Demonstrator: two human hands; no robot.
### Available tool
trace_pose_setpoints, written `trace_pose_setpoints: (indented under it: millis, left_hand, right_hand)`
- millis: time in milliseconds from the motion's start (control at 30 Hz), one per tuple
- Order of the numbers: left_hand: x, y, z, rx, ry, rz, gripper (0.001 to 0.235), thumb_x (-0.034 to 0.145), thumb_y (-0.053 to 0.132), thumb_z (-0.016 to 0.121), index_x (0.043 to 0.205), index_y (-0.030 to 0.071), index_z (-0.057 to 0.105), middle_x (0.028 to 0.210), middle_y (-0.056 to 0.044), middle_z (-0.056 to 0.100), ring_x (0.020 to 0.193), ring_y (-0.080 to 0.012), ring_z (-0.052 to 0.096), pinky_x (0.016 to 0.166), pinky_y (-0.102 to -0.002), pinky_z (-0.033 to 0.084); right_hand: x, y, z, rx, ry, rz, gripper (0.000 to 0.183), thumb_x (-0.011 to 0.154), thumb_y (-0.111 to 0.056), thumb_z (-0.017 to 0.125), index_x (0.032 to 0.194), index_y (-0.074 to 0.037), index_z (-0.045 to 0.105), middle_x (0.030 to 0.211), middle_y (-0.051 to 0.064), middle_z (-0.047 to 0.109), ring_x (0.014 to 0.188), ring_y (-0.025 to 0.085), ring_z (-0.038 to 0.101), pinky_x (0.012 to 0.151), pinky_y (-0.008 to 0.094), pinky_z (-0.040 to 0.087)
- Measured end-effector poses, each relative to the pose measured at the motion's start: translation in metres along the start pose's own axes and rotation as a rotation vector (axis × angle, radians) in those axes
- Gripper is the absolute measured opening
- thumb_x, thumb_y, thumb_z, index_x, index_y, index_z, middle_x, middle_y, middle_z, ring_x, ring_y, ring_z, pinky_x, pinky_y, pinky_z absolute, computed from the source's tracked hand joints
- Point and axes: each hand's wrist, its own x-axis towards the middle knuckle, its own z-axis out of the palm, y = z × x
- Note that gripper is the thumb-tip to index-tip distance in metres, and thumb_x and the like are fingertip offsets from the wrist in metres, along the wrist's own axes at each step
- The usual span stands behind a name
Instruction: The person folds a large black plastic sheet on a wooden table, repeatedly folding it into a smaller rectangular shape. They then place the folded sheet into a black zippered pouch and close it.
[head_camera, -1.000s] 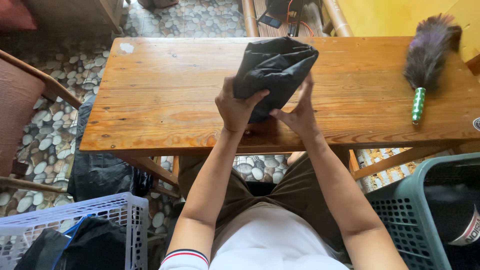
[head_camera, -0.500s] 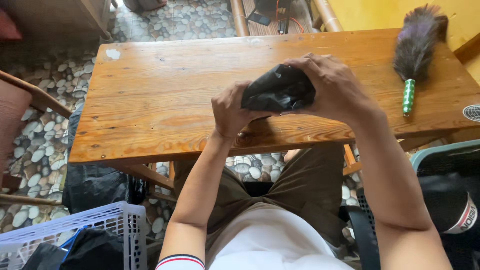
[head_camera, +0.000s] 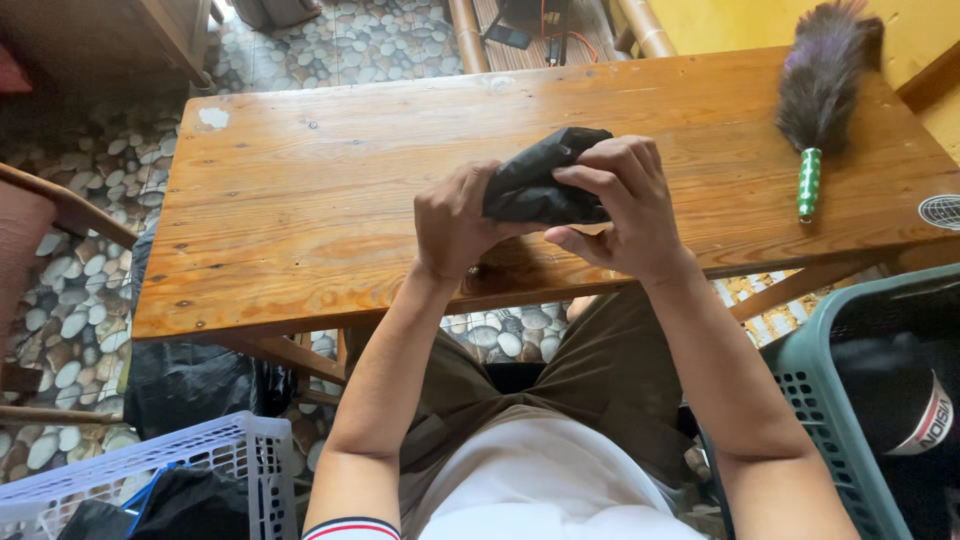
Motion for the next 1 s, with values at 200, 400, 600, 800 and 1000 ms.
trace_pose_setpoints:
  millis: [200,400,600,800,1000]
  left_hand:
    - [-0.004,-0.004,0.006,0.075,-0.043,0.066,0.081,0.061,0.078,0.083,0.111,0.017,0.065,0.083,-0.001,0.065,0.074,-0.0213,0.071,0.069,-0.035,0.058]
    - [0.003,0.009,0.002,0.036,-0.064,0.105,0.079,0.067,0.077,0.081,0.111,0.013,0.064,0.085,-0.004,0.065,0.075,-0.0234,0.071,0.069,-0.036,0.059]
    - [0.012,0.02,-0.008,0.026,-0.071,0.147,0.075,0.07,0.075,0.08,0.107,0.011,0.063,0.082,-0.004,0.063,0.072,-0.0232,0.069,0.066,-0.035,0.057]
    - [0.018,0.023,-0.011,0.021,-0.077,0.183,0.074,0.071,0.072,0.082,0.103,0.009,0.063,0.08,-0.005,0.063,0.071,-0.0228,0.069,0.065,-0.034,0.057]
    - [0.017,0.022,-0.009,0.043,-0.061,0.225,0.072,0.077,0.077,0.075,0.1,0.01,0.064,0.084,-0.003,0.068,0.069,-0.0201,0.07,0.058,-0.032,0.053]
  right_hand:
    - [0.005,-0.014,0.003,-0.164,0.036,-0.008,0.055,0.096,-0.062,0.068,0.1,-0.007,0.066,0.095,0.01,0.062,0.087,0.032,0.065,0.085,0.047,0.047]
    - [-0.009,-0.01,0.015,-0.304,0.153,0.046,0.058,0.1,-0.067,0.059,0.085,-0.011,0.058,0.08,0.006,0.056,0.071,0.029,0.061,0.08,0.045,0.048]
    - [-0.031,0.012,0.026,-0.177,0.21,0.058,0.06,0.1,-0.062,0.064,0.074,-0.009,0.052,0.068,0.006,0.051,0.063,0.029,0.061,0.071,0.042,0.049]
    - [-0.022,0.017,0.023,-0.073,0.255,0.037,0.063,0.096,-0.065,0.068,0.073,-0.008,0.054,0.07,0.008,0.052,0.064,0.032,0.059,0.075,0.046,0.048]
    - [-0.003,0.007,0.01,0.128,0.086,0.239,0.079,0.09,-0.071,0.062,0.137,-0.008,0.052,0.128,0.013,0.057,0.121,0.037,0.053,0.108,0.054,0.039]
